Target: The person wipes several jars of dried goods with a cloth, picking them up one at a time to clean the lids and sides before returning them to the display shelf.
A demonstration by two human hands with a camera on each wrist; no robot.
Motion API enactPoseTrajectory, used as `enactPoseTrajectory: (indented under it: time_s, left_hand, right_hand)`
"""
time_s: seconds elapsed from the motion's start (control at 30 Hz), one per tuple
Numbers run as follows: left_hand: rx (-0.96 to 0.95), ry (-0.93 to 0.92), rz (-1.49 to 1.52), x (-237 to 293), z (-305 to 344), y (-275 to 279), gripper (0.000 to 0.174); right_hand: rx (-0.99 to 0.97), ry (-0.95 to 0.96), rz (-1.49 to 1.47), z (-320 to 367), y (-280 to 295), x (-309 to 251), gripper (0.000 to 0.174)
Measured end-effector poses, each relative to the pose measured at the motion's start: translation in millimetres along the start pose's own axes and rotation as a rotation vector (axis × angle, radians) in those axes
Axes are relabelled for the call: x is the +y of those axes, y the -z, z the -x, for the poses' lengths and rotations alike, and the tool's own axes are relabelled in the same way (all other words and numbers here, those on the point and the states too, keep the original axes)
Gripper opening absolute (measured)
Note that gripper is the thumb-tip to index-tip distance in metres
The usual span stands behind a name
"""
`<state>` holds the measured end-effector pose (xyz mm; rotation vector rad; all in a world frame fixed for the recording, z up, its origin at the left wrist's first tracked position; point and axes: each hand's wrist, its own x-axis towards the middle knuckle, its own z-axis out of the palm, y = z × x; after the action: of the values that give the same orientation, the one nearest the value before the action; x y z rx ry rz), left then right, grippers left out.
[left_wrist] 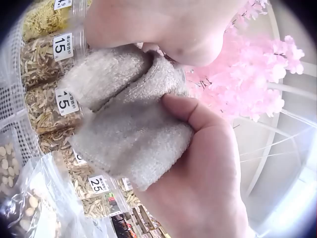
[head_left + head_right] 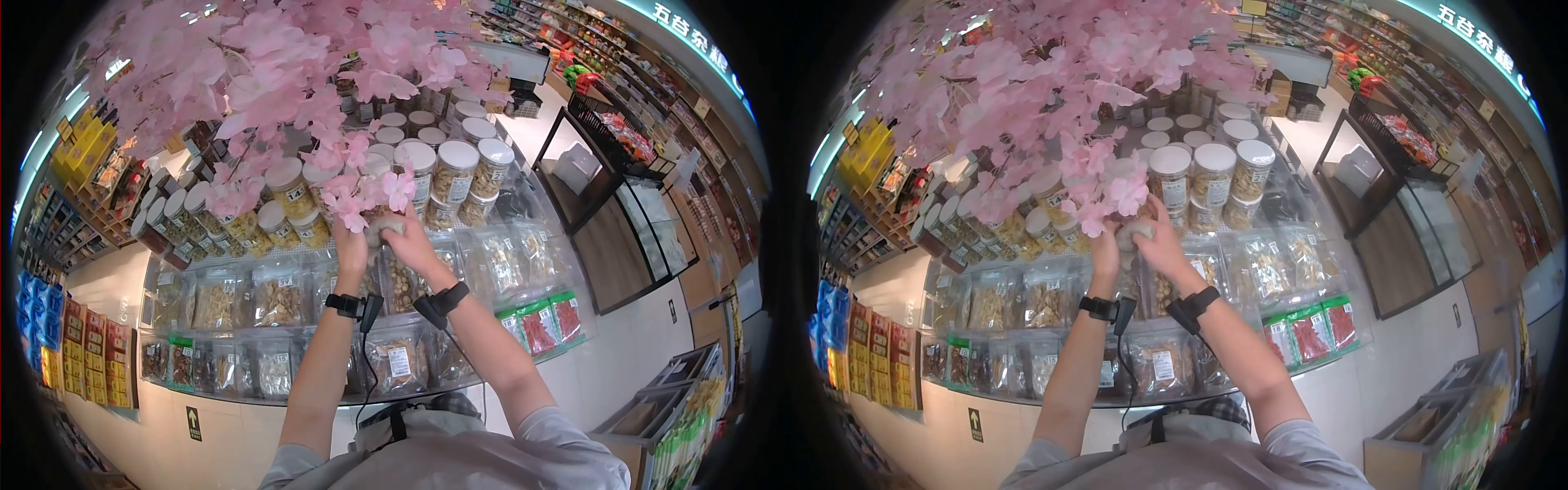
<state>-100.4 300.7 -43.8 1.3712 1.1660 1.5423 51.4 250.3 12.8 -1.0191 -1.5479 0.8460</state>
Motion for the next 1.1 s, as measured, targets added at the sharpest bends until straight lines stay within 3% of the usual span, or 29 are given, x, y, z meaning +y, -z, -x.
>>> enactPoseTrajectory:
  time_s: [0.17,0.27,0.33,0.43,0.63,0.7,0.8,0.87,0.9,0.97,1.0,1.1]
  left_hand:
    - [-0.013,-0.081,0.195,43,37,3,0.038]
    - [-0.024,-0.088,0.277,52,75,10,0.053]
    - [-0.061,0.065,0.314,56,95,14,0.071]
    - [-0.048,0.149,0.362,65,125,17,0.077]
    - [-0.092,0.211,0.409,86,177,15,0.087]
    - [-0.101,0.206,0.357,89,187,13,0.086]
    - [-0.091,0.107,0.187,93,209,10,0.087]
    - [-0.115,0.011,-0.043,97,220,9,0.089]
    - [-0.118,0.012,-0.057,101,226,10,0.089]
    - [-0.189,-0.13,-0.362,108,239,10,0.088]
    - [-0.155,-0.188,-0.393,115,247,3,0.09]
    - [-0.164,-0.304,-0.583,127,269,-10,0.092]
  right_hand:
    - [0.015,0.05,-0.052,34,0,-8,0.032]
    - [0.02,0.032,-0.047,72,-6,-24,0.033]
    - [0.022,0.025,-0.05,98,-10,-33,0.034]
    - [0.02,-0.012,0.055,137,-12,-51,0.035]
    - [-0.051,0.107,0.215,196,10,-83,0.037]
    - [-0.085,0.114,0.205,213,22,-87,0.038]
    - [-0.131,-0.034,0.005,236,51,-87,0.038]
    - [0.057,-0.159,-0.087,249,79,-88,0.037]
    - [0.06,-0.161,-0.101,251,88,-93,0.037]
    - [0.462,-0.114,0.016,250,107,-109,0.039]
    - [0.472,-0.117,0.005,250,113,-113,0.039]
    - [0.25,0.303,0.482,247,110,-129,0.047]
